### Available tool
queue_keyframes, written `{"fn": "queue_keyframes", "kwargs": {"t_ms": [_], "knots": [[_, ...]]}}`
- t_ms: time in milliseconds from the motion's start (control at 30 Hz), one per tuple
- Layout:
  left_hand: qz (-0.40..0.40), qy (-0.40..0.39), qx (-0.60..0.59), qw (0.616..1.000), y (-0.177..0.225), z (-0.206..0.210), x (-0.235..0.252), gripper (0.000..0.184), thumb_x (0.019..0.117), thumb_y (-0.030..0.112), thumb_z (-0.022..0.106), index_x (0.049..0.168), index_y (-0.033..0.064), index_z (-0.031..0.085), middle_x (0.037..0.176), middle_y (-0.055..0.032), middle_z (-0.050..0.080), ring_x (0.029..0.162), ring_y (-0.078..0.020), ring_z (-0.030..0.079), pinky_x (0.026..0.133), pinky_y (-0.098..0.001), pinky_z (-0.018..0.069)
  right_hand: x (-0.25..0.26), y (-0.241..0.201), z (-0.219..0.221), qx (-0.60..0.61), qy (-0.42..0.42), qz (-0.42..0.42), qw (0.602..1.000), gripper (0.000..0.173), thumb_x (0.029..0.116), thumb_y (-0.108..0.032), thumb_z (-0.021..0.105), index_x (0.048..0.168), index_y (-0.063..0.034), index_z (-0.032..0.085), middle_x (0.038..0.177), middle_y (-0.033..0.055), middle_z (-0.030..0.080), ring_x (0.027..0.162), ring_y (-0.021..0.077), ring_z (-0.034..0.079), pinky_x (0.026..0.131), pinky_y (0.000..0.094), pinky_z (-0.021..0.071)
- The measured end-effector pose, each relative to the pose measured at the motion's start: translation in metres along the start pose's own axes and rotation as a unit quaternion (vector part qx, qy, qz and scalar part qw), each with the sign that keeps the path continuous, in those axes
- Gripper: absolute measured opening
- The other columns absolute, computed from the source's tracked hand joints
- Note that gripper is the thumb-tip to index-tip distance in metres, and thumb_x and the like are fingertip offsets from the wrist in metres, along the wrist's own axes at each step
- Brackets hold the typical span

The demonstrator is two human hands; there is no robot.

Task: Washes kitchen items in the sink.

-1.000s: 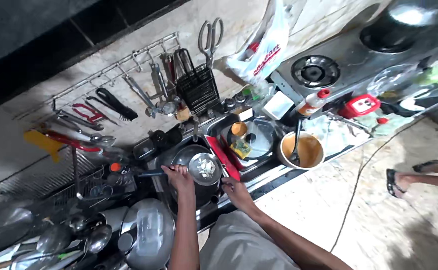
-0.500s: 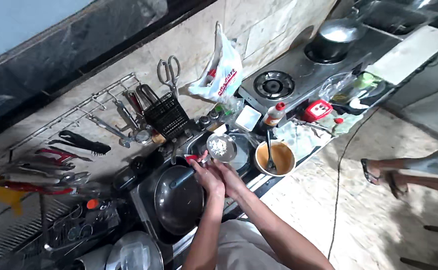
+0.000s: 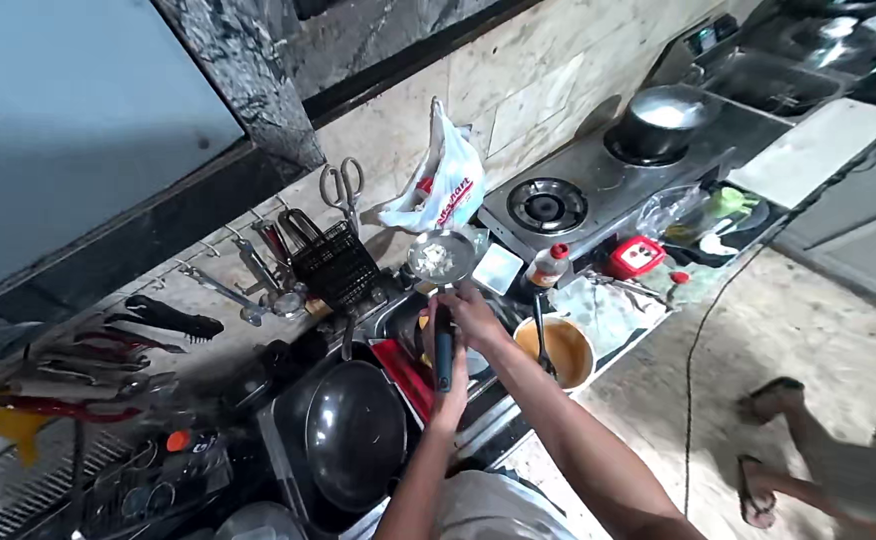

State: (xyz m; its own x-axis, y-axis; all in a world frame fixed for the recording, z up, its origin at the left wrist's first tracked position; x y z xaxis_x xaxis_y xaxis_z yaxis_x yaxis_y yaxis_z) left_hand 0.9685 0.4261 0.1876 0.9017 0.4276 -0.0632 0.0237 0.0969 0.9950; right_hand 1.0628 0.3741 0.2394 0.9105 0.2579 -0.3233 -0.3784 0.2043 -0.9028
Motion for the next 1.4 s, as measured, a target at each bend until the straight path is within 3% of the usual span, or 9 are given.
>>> {"fn": "queue_keyframes", "kwargs": {"t_ms": [67, 267, 433, 633, 733, 867, 1133, 1267, 1400], "knots": [[0.115, -0.062, 0.084, 0.988, 0.000, -0.015, 0.016, 0.069, 0.0924, 0.005, 0.065, 0.155, -0.0031, 0.037, 0.156, -0.0218, 0.042, 0.141, -0.0258, 0.046, 0.115, -0.0382, 0.0443, 0.008, -0.011, -0.005, -0.031, -0.001, -0.031, 0.999, 0.031, 0.1061, -0.008, 0.050, 0.136, 0.0001, 0.047, 0.098, 0.0165, 0.071, 0.084, 0.0271, 0.074, 0.076, 0.0427, 0.0636], [0.199, -0.037, 0.300, 0.932, 0.034, -0.049, 0.114, 0.037, 0.0998, 0.013, 0.060, 0.136, 0.0033, 0.058, 0.135, -0.0166, 0.060, 0.114, -0.0243, 0.065, 0.097, -0.0412, 0.0569, 0.030, -0.067, -0.010, -0.063, 0.000, -0.074, 0.995, 0.047, 0.1102, -0.011, 0.043, 0.156, -0.0082, 0.031, 0.101, 0.0156, 0.067, 0.068, 0.0249, 0.070, 0.066, 0.0434, 0.0646], [0.217, -0.013, 0.499, 0.839, 0.092, -0.046, 0.214, 0.071, 0.0960, 0.007, 0.065, 0.159, 0.0199, 0.034, 0.163, -0.0107, 0.036, 0.121, -0.0368, 0.063, 0.089, -0.0573, 0.0580, 0.056, -0.106, 0.004, -0.085, 0.062, -0.104, 0.989, 0.054, 0.1056, -0.010, 0.047, 0.157, -0.0138, 0.031, 0.098, 0.0120, 0.062, 0.058, 0.0180, 0.059, 0.053, 0.0353, 0.0562], [0.207, -0.071, 0.633, 0.743, 0.106, -0.024, 0.255, 0.047, 0.0999, 0.009, 0.056, 0.146, 0.0183, 0.056, 0.150, -0.0096, 0.055, 0.118, -0.0370, 0.065, 0.092, -0.0585, 0.0555, 0.089, -0.111, 0.030, -0.119, 0.070, -0.112, 0.984, 0.070, 0.1056, -0.009, 0.046, 0.165, -0.0145, 0.010, 0.101, 0.0151, 0.061, 0.064, 0.0213, 0.063, 0.061, 0.0398, 0.0585], [0.232, -0.078, 0.603, 0.759, 0.111, -0.018, 0.249, 0.031, 0.1018, 0.010, 0.053, 0.130, 0.0124, 0.066, 0.132, -0.0123, 0.066, 0.111, -0.0350, 0.068, 0.090, -0.0576, 0.0566, 0.095, -0.096, 0.036, -0.131, 0.069, -0.100, 0.984, 0.068, 0.1053, -0.013, 0.046, 0.165, -0.0181, 0.014, 0.098, 0.0160, 0.060, 0.065, 0.0236, 0.061, 0.060, 0.0430, 0.0561], [0.338, -0.139, 0.519, 0.773, 0.119, -0.011, 0.219, 0.042, 0.0994, 0.004, 0.058, 0.140, 0.0130, 0.060, 0.149, -0.0062, 0.056, 0.122, -0.0299, 0.064, 0.097, -0.0529, 0.0560, 0.080, -0.090, 0.028, -0.217, 0.091, -0.087, 0.968, 0.070, 0.1057, -0.020, 0.050, 0.165, -0.0230, 0.014, 0.103, 0.0225, 0.065, 0.075, 0.0347, 0.064, 0.065, 0.0545, 0.0545], [0.379, -0.147, 0.473, 0.782, 0.135, 0.016, 0.187, 0.030, 0.1018, 0.019, 0.063, 0.132, 0.0138, 0.062, 0.129, -0.0143, 0.062, 0.092, -0.0296, 0.071, 0.074, -0.0485, 0.0616, 0.042, -0.115, -0.001, -0.376, 0.120, -0.129, 0.910, 0.070, 0.1062, -0.020, 0.050, 0.166, -0.0257, 0.014, 0.105, 0.0262, 0.067, 0.079, 0.0426, 0.066, 0.067, 0.0616, 0.0543], [0.390, -0.120, 0.402, 0.820, 0.137, 0.028, 0.190, 0.026, 0.1015, 0.019, 0.064, 0.124, 0.0051, 0.063, 0.126, -0.0177, 0.063, 0.100, -0.0298, 0.070, 0.085, -0.0463, 0.0607, 0.034, -0.130, -0.007, -0.505, 0.116, -0.207, 0.830, 0.088, 0.0961, -0.002, 0.058, 0.167, -0.0273, 0.013, 0.132, 0.0323, 0.055, 0.094, 0.0514, 0.067, 0.074, 0.0672, 0.0570], [0.374, -0.102, 0.350, 0.853, 0.134, 0.035, 0.192, 0.027, 0.1025, 0.022, 0.063, 0.123, 0.0042, 0.062, 0.129, -0.0180, 0.061, 0.109, -0.0277, 0.068, 0.093, -0.0436, 0.0586, 0.062, -0.115, -0.024, -0.573, 0.069, -0.249, 0.778, 0.081, 0.0962, 0.000, 0.056, 0.165, -0.0260, 0.024, 0.128, 0.0310, 0.057, 0.089, 0.0481, 0.068, 0.072, 0.0652, 0.0582]]}}
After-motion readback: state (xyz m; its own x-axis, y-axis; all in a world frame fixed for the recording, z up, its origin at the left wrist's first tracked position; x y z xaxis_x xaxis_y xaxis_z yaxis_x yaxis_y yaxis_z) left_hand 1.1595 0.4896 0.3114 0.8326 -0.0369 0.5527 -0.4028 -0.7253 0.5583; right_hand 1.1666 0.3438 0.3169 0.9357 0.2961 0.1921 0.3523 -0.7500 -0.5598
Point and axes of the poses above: each hand's wrist, its own x-axis towards the middle knuckle, its own z-axis out of the palm, y = z × x, the point moved 3 cm from there along x, towards the middle knuckle
